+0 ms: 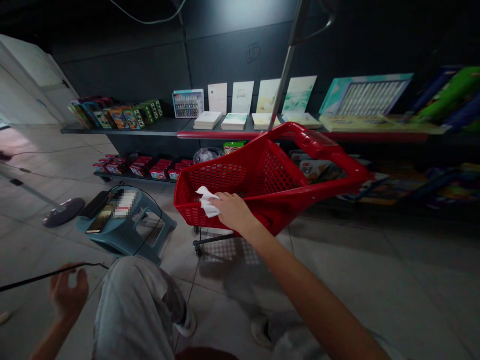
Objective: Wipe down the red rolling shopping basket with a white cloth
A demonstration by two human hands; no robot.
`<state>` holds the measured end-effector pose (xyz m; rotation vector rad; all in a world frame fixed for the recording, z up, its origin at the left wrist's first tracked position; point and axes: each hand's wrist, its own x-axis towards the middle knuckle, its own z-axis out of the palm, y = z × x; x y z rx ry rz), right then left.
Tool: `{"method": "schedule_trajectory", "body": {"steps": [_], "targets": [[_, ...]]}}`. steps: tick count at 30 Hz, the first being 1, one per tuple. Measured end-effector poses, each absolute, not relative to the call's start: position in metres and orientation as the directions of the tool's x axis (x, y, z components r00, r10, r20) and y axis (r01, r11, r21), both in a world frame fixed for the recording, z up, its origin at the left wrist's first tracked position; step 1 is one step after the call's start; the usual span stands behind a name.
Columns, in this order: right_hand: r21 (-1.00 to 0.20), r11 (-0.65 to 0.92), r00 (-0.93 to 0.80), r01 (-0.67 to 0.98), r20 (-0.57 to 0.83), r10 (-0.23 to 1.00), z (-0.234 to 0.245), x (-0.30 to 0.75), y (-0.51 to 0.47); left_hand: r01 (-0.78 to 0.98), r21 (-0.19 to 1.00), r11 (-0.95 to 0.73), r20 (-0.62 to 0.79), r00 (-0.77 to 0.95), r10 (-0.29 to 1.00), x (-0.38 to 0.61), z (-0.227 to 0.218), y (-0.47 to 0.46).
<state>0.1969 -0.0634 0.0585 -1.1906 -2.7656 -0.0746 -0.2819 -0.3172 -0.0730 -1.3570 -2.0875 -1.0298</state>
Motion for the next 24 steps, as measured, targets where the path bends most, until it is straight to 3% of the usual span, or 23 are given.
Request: {"method": "schedule_trajectory", "body": {"steps": [2,4,7,8,13,16,19,24], "targets": [[0.006,0.659,-0.654,0.752,0.134,0.745,0.061,0.212,-0.062,0.942,0.317,0.110,0.739,-0.318,0.594,-0.244,-0.073,-0.359],[0.025,0.633,-0.630,0.774,0.140,0.764,0.062,0.230,-0.061,0.947,0.284,-0.149,0.739,-0.117,0.663,-0.205,-0.061,-0.379],[0.039,0.555,-0.552,0.831,0.180,0.814,0.063,0.251,-0.059,0.823,0.172,-0.542,0.733,0.260,0.628,-0.146,-0.022,-0.346],[0.038,0.525,-0.522,0.850,0.191,0.831,0.063,0.254,-0.059,0.798,0.173,-0.577,0.710,0.305,0.635,-0.126,-0.007,-0.319],[-0.014,0.432,-0.412,0.902,0.272,0.870,0.059,0.249,-0.069,0.857,0.289,-0.425,0.551,0.214,0.807,-0.045,0.033,-0.149],[-0.058,0.425,-0.386,0.903,0.320,0.865,0.057,0.238,-0.075,0.879,0.281,-0.385,0.347,0.281,0.895,-0.020,0.027,-0.083],[-0.080,0.413,-0.369,0.907,0.319,0.873,0.056,0.230,-0.077,0.956,0.184,-0.229,0.116,0.210,0.971,-0.010,0.017,-0.062],[-0.090,0.424,-0.396,0.901,0.228,0.889,0.056,0.220,-0.068,0.992,0.095,-0.078,0.118,0.067,0.991,-0.004,0.010,-0.067]]}}
